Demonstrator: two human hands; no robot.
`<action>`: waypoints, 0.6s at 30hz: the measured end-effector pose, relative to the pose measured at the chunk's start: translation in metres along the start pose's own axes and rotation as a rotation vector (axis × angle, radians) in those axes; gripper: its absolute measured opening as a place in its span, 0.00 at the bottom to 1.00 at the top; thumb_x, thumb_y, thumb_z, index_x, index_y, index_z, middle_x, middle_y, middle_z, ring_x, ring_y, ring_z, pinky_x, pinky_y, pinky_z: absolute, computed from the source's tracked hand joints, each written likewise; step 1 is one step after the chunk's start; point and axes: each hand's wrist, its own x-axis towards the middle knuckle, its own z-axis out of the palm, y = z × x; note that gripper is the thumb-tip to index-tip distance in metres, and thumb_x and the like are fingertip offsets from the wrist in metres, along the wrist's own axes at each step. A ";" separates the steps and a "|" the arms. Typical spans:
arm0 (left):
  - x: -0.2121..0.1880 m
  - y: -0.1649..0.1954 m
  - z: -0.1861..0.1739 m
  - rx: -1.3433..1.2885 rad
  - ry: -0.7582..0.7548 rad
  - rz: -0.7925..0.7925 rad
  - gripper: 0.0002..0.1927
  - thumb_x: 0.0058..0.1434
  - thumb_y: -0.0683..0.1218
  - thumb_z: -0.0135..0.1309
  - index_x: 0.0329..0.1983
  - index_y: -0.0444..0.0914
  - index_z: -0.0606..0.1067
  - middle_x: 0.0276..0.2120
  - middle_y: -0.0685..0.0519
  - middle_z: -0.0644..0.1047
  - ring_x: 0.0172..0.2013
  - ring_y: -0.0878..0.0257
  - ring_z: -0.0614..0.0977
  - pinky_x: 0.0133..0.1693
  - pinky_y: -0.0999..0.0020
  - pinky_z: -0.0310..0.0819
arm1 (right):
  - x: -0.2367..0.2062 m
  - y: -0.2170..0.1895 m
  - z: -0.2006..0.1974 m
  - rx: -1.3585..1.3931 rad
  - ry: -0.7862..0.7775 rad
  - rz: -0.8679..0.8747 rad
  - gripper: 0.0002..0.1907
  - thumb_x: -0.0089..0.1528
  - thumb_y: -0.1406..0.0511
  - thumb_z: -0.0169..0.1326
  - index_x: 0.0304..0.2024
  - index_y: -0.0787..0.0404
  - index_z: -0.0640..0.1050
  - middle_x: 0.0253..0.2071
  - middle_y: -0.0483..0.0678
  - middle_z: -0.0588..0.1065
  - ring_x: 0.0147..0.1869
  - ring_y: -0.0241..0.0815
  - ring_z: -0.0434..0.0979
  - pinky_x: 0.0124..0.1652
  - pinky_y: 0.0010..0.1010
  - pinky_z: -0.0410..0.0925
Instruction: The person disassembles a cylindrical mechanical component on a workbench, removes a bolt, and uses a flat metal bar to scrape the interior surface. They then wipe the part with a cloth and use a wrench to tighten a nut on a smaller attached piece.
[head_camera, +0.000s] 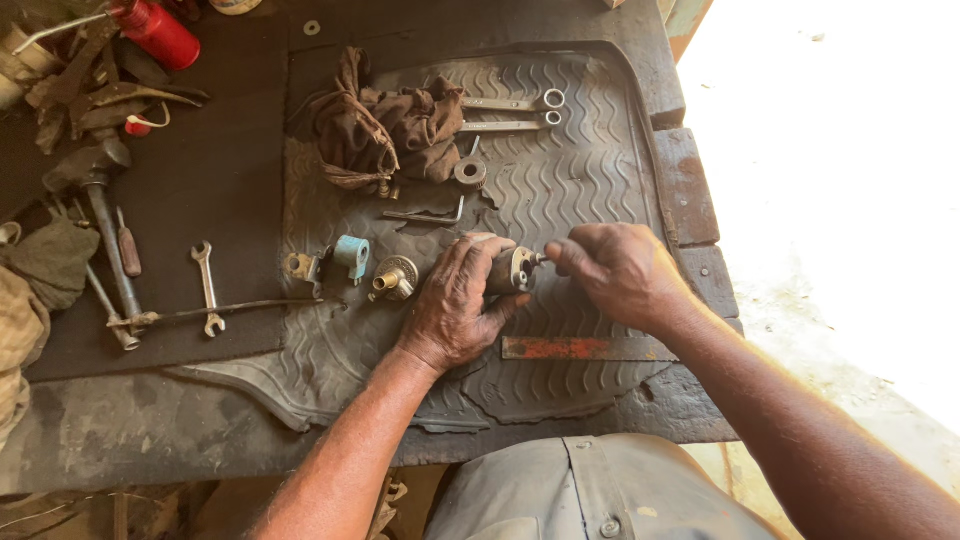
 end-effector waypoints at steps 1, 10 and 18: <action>0.000 0.000 0.001 0.002 0.009 0.018 0.32 0.54 0.46 0.68 0.60 0.39 0.67 0.54 0.45 0.73 0.58 0.44 0.74 0.59 0.51 0.69 | 0.002 0.005 0.004 0.097 0.011 -0.025 0.19 0.66 0.52 0.53 0.43 0.60 0.82 0.34 0.52 0.82 0.37 0.45 0.83 0.42 0.38 0.76; -0.005 0.001 0.002 0.022 -0.010 0.004 0.32 0.54 0.46 0.68 0.59 0.39 0.67 0.54 0.45 0.73 0.57 0.44 0.74 0.58 0.51 0.69 | 0.004 0.017 0.013 -0.053 0.002 -0.030 0.21 0.69 0.52 0.55 0.43 0.64 0.81 0.36 0.55 0.80 0.40 0.47 0.82 0.43 0.39 0.74; -0.004 0.001 0.003 0.011 -0.006 0.001 0.32 0.54 0.46 0.67 0.60 0.38 0.67 0.54 0.45 0.73 0.57 0.44 0.74 0.59 0.51 0.69 | 0.002 0.014 0.008 0.186 0.093 -0.181 0.18 0.62 0.56 0.59 0.44 0.64 0.80 0.37 0.52 0.81 0.40 0.47 0.83 0.42 0.40 0.75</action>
